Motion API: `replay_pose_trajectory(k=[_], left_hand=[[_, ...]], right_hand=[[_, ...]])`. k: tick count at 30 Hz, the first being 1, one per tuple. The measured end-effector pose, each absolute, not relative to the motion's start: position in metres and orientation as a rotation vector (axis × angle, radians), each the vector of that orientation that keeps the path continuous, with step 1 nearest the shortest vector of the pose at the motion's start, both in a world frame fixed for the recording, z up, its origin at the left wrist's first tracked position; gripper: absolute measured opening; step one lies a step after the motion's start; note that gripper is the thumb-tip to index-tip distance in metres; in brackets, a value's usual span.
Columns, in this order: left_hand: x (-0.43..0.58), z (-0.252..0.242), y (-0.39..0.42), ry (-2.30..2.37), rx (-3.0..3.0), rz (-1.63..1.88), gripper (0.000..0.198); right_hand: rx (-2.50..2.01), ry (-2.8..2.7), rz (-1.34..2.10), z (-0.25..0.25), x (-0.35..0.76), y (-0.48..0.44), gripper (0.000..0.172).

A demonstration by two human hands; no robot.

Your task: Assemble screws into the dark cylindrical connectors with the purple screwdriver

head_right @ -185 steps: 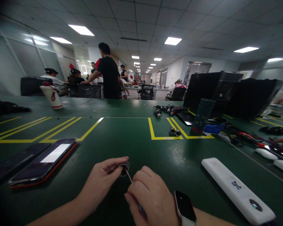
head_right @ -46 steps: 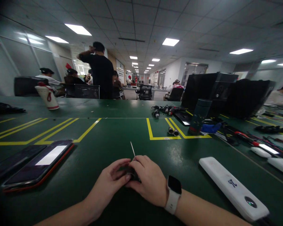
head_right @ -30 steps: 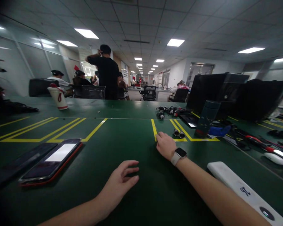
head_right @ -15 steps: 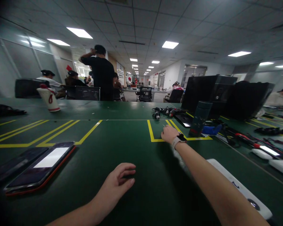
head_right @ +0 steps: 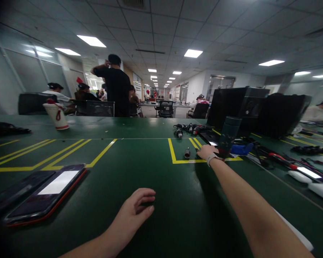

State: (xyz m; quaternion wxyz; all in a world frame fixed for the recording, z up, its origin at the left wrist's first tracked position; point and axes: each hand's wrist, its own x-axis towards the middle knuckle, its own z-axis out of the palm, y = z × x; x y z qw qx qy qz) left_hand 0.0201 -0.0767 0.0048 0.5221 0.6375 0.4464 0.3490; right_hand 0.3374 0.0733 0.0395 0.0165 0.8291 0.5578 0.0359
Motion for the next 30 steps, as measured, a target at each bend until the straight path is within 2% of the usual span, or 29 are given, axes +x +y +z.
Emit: replay_pose_trajectory(k=[10,15,18,22,26,28,30], left_hand=[[0.020,0.004,-0.078,1.062,1.537,0.854,0.029],[0.021,0.003,-0.079,1.043,1.526,0.874,0.027],[0.020,0.008,-0.075,1.080,1.471,0.879,0.025],[0.016,0.013,-0.062,1.186,1.427,0.927,0.032],[0.013,0.011,-0.052,1.215,1.571,1.102,0.048],[0.011,0.010,-0.052,1.219,1.720,1.087,0.055],[0.010,0.010,-0.054,1.235,1.862,1.025,0.052]], right_hand=[[2.689,1.818,0.152,0.037,0.327,0.063,0.028],[2.822,1.939,-0.012,0.045,0.316,0.052,0.027],[2.849,2.094,-0.297,0.050,0.297,0.036,0.026],[2.726,2.357,-0.895,0.045,0.254,-0.003,0.043],[2.435,2.481,-1.477,0.035,0.210,-0.039,0.038],[2.323,2.493,-1.652,0.030,0.194,-0.049,0.034],[2.271,2.497,-1.733,0.027,0.184,-0.053,0.031]])
